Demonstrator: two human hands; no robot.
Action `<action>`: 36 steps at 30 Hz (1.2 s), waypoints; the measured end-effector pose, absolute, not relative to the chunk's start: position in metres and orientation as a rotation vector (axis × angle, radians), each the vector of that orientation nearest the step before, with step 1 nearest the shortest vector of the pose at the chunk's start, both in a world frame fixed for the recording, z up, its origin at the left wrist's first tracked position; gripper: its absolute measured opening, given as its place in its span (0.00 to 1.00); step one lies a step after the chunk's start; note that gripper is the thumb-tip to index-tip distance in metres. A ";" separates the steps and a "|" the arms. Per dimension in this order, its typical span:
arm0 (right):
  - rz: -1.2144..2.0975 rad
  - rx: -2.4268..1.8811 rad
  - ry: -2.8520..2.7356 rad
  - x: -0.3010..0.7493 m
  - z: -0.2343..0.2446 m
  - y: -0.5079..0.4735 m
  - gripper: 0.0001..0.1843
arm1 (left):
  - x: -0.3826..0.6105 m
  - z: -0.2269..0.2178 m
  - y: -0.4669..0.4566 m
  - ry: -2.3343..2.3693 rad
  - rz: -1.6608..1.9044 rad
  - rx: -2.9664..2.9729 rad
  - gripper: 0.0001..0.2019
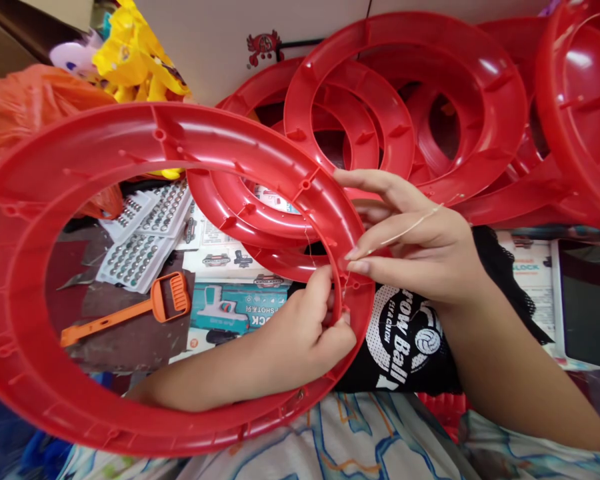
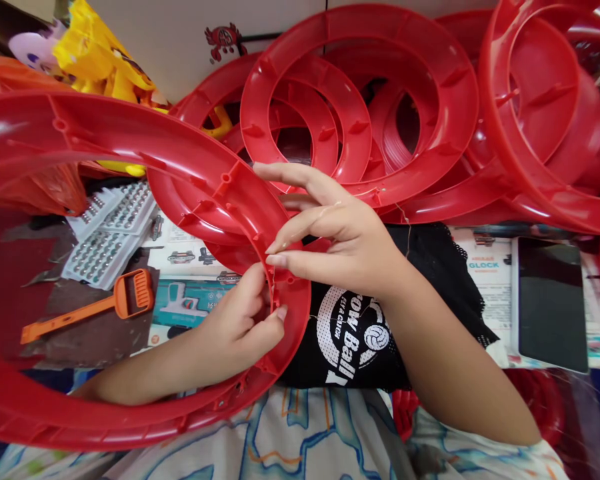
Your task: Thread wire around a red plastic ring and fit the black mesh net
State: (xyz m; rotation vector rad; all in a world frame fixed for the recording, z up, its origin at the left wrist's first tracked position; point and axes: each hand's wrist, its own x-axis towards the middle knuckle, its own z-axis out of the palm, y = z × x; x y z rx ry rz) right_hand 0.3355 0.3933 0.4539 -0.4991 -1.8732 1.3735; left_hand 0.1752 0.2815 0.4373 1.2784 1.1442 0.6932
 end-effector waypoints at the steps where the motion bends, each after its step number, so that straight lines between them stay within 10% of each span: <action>1: 1.377 -0.508 -1.869 0.335 0.454 0.393 0.04 | 0.175 0.437 0.281 1.147 0.693 1.276 0.12; 36: 1.143 -0.635 -2.010 0.339 0.455 0.392 0.04 | 0.177 0.440 0.284 0.766 0.937 0.986 0.11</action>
